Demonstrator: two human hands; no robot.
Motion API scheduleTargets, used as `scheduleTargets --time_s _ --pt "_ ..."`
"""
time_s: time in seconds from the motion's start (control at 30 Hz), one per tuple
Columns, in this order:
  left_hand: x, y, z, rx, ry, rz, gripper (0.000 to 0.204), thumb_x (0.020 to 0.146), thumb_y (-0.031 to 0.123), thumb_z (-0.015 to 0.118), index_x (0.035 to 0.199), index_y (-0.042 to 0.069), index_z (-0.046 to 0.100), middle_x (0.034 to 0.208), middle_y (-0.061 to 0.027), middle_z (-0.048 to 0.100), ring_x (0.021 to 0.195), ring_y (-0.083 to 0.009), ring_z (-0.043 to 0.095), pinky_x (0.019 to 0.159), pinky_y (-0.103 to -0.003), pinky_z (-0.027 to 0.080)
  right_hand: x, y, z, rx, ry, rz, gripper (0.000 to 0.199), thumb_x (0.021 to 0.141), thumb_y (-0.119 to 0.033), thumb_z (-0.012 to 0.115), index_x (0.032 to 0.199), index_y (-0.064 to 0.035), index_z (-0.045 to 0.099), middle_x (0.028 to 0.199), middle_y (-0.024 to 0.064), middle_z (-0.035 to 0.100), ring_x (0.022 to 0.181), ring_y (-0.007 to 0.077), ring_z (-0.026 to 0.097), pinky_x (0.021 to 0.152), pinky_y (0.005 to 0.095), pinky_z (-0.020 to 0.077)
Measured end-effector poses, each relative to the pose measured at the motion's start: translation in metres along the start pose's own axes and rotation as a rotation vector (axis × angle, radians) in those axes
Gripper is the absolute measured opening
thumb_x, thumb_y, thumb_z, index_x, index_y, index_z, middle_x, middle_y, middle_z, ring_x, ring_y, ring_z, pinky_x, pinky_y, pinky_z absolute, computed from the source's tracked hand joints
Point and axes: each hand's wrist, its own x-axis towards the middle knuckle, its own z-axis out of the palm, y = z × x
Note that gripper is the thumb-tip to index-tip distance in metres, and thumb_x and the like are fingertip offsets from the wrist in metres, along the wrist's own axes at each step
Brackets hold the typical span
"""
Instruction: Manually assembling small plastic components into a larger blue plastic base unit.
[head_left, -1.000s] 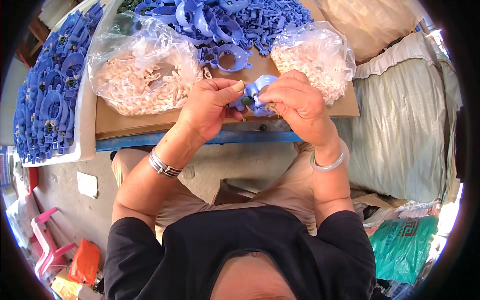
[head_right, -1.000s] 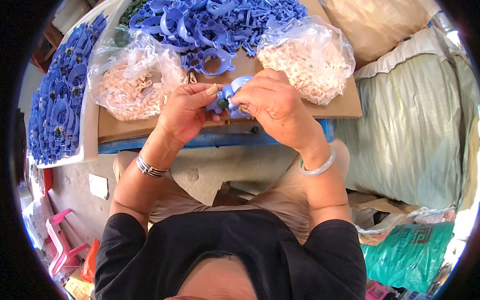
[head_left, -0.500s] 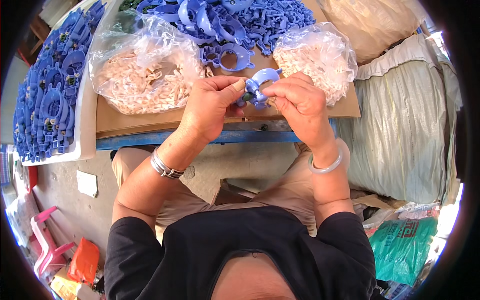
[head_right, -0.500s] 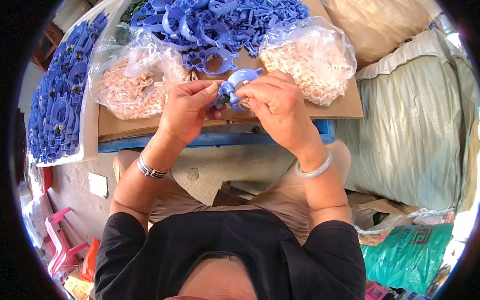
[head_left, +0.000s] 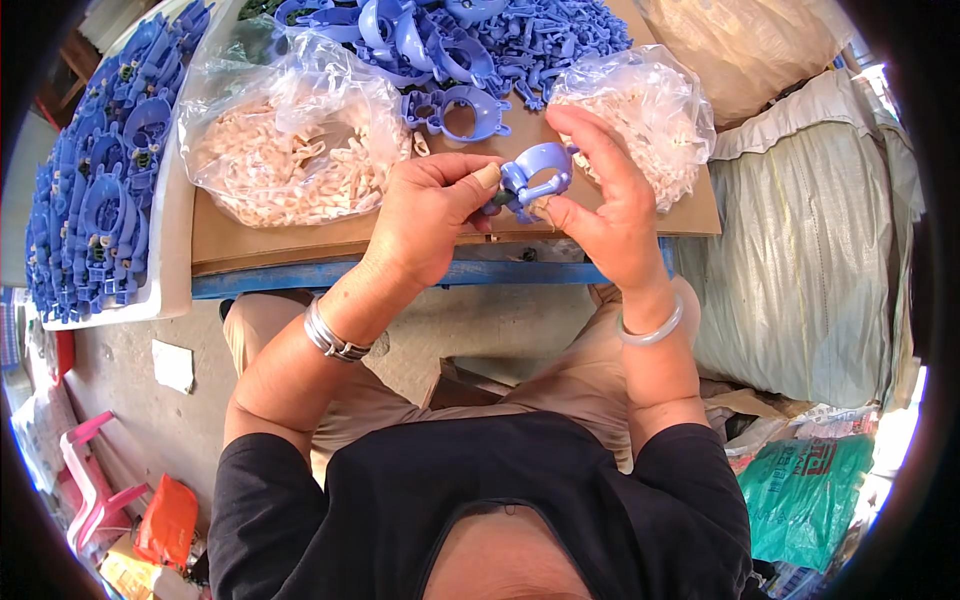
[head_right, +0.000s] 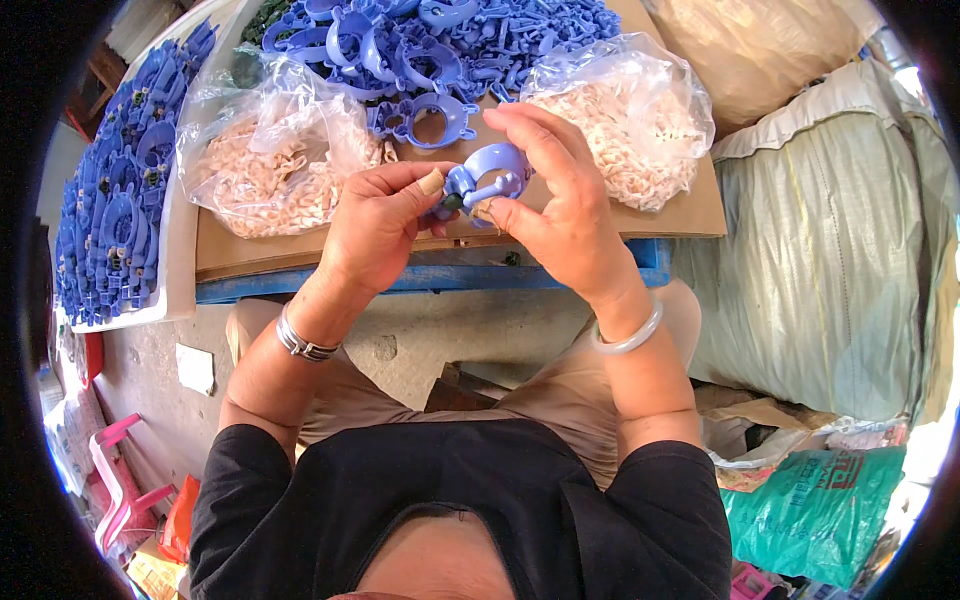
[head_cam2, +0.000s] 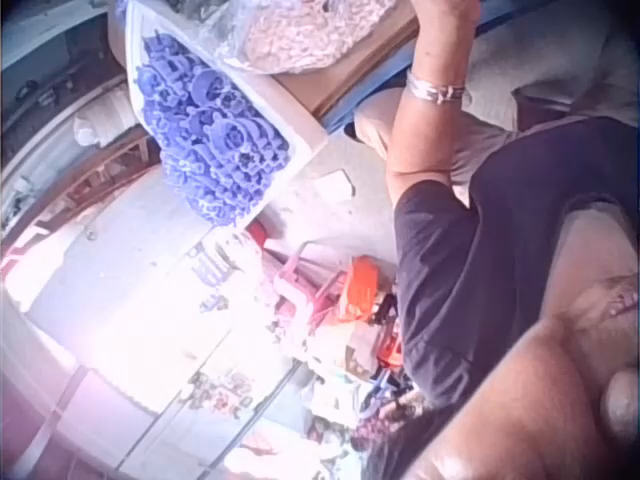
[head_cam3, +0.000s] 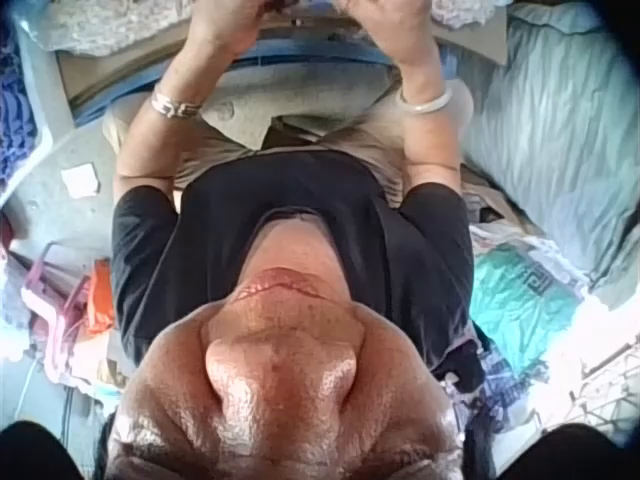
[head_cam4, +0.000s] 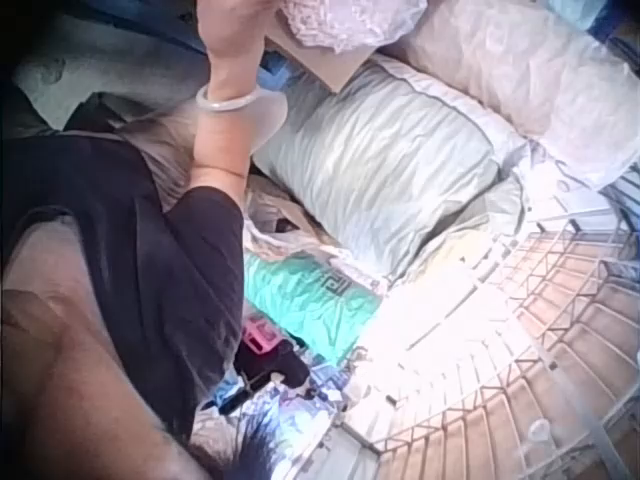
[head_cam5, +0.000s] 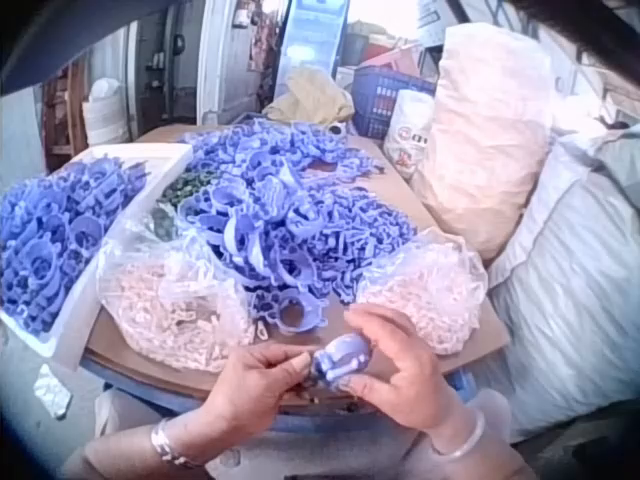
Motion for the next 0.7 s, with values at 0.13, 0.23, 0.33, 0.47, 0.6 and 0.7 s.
scheduleTargets --time_s 0.13,0.23,0.33,0.47,0.6,0.7 --pt "-0.001 -0.001 0.000 0.110 -0.030 0.042 0.020 0.083 0.008 0.055 0.099 -0.004 0.061 0.078 -0.0063 0.060 0.065 -0.0111 0.053 0.056 -0.023 0.044 -0.003 0.011 -0.007 0.029 -0.188 0.042 0.040 0.069 -0.014 0.066 0.106 -0.0005 0.058 0.106 0.0111 0.056 0.103 0.0213 0.050 0.091 0.0311 0.0366" --pt "-0.003 0.003 -0.001 0.061 -0.072 0.021 0.019 0.083 0.006 0.056 0.098 -0.004 0.061 0.079 -0.0068 0.060 0.066 -0.0114 0.054 0.057 -0.023 0.044 -0.001 0.015 -0.010 0.086 -0.275 0.072 0.039 0.068 -0.013 0.066 0.105 -0.0004 0.058 0.105 0.0112 0.056 0.101 0.0214 0.051 0.090 0.0311 0.0371" --pt "-0.002 -0.004 0.001 -0.085 -0.010 -0.030 0.016 0.081 0.007 0.057 0.092 -0.003 0.063 0.073 -0.0049 0.060 0.058 -0.0087 0.050 0.050 -0.021 0.042 0.000 0.014 -0.011 0.073 -0.311 0.069 0.037 0.068 -0.013 0.066 0.102 0.0000 0.059 0.104 0.0110 0.056 0.099 0.0214 0.052 0.088 0.0308 0.0380" --pt "0.001 -0.006 -0.001 -0.072 -0.005 -0.054 0.018 0.082 0.008 0.056 0.095 -0.004 0.061 0.075 -0.0063 0.060 0.059 -0.0108 0.053 0.051 -0.023 0.044 -0.001 0.017 -0.009 0.136 -0.317 0.161 0.047 0.069 -0.016 0.066 0.112 -0.0013 0.053 0.114 0.0104 0.051 0.107 0.0207 0.047 0.089 0.0302 0.0366" --pt "0.004 0.002 -0.009 -0.437 -0.069 -0.240 0.024 0.085 0.008 0.049 0.104 -0.005 0.054 0.088 -0.0129 0.059 0.071 -0.0216 0.057 0.059 -0.029 0.048 0.005 0.020 -0.022 0.349 -0.038 0.162 0.072 0.072 -0.029 0.067 0.130 -0.0039 0.033 0.131 0.0116 0.037 0.121 0.0219 0.034 0.095 0.0325 0.0291" --pt "0.010 -0.002 -0.014 -0.628 -0.024 -0.303 0.025 0.087 0.008 0.044 0.108 -0.003 0.050 0.097 -0.0169 0.056 0.081 -0.0293 0.056 0.064 -0.034 0.050 0.005 0.025 -0.029 0.397 0.079 0.152 0.084 0.071 -0.039 0.067 0.134 -0.0053 0.023 0.135 0.0142 0.032 0.124 0.0239 0.029 0.097 0.0356 0.0243"
